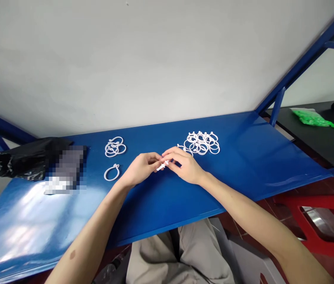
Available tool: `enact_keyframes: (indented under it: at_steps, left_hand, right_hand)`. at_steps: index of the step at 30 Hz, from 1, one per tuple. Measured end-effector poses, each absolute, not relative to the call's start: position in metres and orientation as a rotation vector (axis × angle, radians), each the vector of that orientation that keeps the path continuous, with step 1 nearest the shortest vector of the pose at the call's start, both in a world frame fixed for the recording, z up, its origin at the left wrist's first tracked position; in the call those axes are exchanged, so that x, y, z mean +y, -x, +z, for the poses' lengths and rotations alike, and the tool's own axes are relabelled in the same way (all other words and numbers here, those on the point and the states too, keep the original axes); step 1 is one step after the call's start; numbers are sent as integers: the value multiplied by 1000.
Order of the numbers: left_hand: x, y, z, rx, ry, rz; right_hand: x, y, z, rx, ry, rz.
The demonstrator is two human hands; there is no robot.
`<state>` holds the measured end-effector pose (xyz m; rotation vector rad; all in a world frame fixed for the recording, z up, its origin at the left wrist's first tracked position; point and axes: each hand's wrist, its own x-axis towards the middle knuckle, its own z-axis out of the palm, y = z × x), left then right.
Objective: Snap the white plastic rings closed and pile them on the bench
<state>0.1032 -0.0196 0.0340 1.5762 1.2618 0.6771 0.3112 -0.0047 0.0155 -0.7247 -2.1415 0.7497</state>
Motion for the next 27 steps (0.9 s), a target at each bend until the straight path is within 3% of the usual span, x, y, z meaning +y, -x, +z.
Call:
enact_keyframes:
  at_steps: [8,20,27]
  left_hand:
    - [-23,-117,33,1426,-1617,939]
    - [-37,-130,16,1570,-2091,1041]
    - [-22,-107,31,1705,-2330,798]
  right_hand:
    - [2,-312,3,-2020,1008,384]
    - [-12,-308,-1,-2341,1013,125]
    - [0,-308,5,-2249,1094,128]
